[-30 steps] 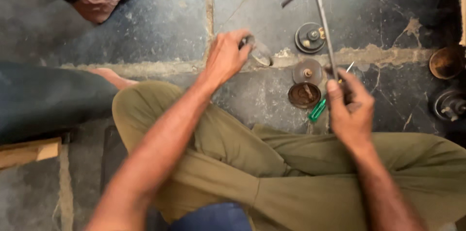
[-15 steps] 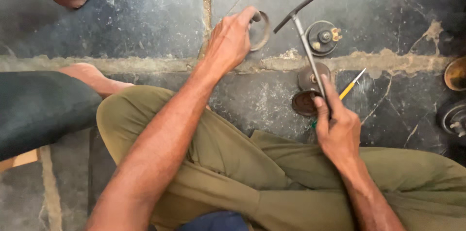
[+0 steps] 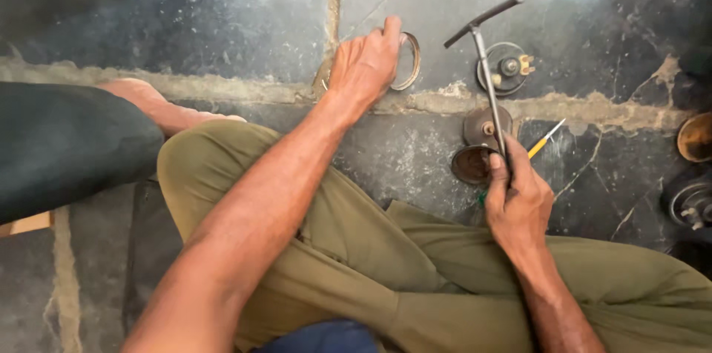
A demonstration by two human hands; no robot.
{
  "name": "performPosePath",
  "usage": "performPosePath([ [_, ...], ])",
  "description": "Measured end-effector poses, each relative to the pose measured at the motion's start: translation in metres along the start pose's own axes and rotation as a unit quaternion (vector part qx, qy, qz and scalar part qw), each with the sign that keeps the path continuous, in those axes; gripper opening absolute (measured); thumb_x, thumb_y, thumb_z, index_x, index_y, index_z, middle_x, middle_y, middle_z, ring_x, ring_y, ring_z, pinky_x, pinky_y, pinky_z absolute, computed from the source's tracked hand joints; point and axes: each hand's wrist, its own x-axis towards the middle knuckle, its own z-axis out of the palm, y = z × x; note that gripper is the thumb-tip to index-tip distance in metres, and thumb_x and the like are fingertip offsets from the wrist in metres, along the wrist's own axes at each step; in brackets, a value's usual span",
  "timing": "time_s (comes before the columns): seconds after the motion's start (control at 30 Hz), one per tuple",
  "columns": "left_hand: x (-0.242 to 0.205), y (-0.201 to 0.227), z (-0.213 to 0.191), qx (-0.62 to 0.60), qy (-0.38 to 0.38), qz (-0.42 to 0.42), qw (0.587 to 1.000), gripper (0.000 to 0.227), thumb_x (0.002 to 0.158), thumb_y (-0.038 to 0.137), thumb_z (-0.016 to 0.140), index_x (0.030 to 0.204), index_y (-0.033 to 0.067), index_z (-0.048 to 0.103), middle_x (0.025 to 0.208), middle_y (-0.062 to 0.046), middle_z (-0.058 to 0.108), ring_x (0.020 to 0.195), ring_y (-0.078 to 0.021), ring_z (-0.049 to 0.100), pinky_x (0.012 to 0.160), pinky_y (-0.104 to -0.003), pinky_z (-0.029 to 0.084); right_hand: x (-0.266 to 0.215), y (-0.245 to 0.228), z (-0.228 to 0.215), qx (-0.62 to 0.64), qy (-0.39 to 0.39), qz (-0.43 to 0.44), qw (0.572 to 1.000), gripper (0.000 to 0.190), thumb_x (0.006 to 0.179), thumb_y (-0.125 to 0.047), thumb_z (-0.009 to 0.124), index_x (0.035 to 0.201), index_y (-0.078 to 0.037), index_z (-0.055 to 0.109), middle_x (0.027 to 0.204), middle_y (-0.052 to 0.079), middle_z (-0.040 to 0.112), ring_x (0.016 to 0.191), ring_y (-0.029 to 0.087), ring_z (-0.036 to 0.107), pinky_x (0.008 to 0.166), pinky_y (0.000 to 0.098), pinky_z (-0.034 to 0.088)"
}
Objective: The person sits on a tiled floor and uses a hammer to repeatedly tap a small metal ring held in their left hand. They occasionally pause to adjust the ring or look at nearby metal components and tools. The task involves shaping or adjusting the metal ring through manual hammering.
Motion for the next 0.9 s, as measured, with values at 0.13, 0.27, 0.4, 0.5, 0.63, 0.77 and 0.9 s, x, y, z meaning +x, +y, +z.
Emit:
performPosePath([
  [0.13,0.006,-0.004,0.004,0.025,0.015,0.023,0.999,0.017,0.095,0.006,0.055,0.111,0.0047,0.051,0.083,-0.022,0.071,0.072,-0.0445,0.070,0.060,-0.056,0.053,0.002,0.003,0.004,-0.025,-0.026,-0.001,0.999,0.034,0.108,-0.021,0.057,0.141,-0.013,0.059,0.101,0.024,0.072,0.093,0.045,0.070,0.075,0.0505,0.054],
  [0.27,0.005,0.001,0.004,0.040,0.032,0.053,0.997,0.022,0.088,0.005,0.057,0.110,0.0087,0.056,0.083,-0.017,0.071,0.073,-0.0408,0.071,0.059,-0.054,0.053,0.000,-0.007,0.004,-0.079,-0.062,0.011,0.995,0.043,0.102,-0.020,0.059,0.145,-0.016,0.058,0.099,0.023,0.073,0.087,0.045,0.070,0.073,0.0521,0.054],
  [0.4,0.010,0.009,0.009,0.040,0.079,0.104,0.991,0.033,0.087,0.002,0.057,0.119,0.0083,0.061,0.080,-0.014,0.068,0.071,-0.0351,0.071,0.057,-0.049,0.054,-0.004,-0.016,-0.005,-0.013,0.050,-0.074,0.996,0.046,0.104,-0.017,0.058,0.150,-0.019,0.054,0.112,0.023,0.073,0.094,0.042,0.072,0.074,0.0467,0.056],
  [0.5,0.007,0.005,0.011,0.044,0.074,0.128,0.988,0.032,0.087,0.004,0.058,0.118,0.0103,0.061,0.081,-0.013,0.067,0.073,-0.0330,0.071,0.060,-0.047,0.055,-0.007,-0.017,-0.002,-0.017,0.092,-0.096,0.991,0.049,0.107,-0.016,0.058,0.155,-0.020,0.050,0.114,0.022,0.072,0.093,0.040,0.072,0.074,0.0459,0.056],
  [0.63,0.011,0.004,0.011,0.049,0.072,0.124,0.988,0.030,0.088,0.004,0.060,0.118,0.0114,0.061,0.078,-0.012,0.067,0.070,-0.0330,0.071,0.058,-0.047,0.054,-0.003,-0.014,0.005,-0.094,-0.029,-0.020,0.995,0.053,0.099,-0.017,0.063,0.151,-0.023,0.053,0.096,0.020,0.074,0.080,0.042,0.070,0.069,0.0497,0.054],
  [0.77,0.011,0.003,0.011,0.044,0.059,0.108,0.991,0.029,0.089,0.004,0.059,0.117,0.0106,0.061,0.078,-0.011,0.067,0.069,-0.0325,0.071,0.057,-0.048,0.054,-0.005,-0.012,0.005,-0.125,-0.031,-0.023,0.991,0.055,0.098,-0.016,0.064,0.152,-0.023,0.053,0.093,0.019,0.073,0.077,0.042,0.069,0.067,0.0510,0.053],
  [0.9,0.010,-0.001,0.013,0.053,0.067,0.116,0.990,0.030,0.087,0.004,0.059,0.116,0.0102,0.061,0.080,-0.012,0.068,0.069,-0.0329,0.071,0.058,-0.048,0.054,-0.010,-0.011,0.001,-0.035,0.110,-0.143,0.983,0.053,0.107,-0.013,0.058,0.158,-0.021,0.046,0.116,0.023,0.071,0.091,0.039,0.073,0.072,0.0450,0.056],
])
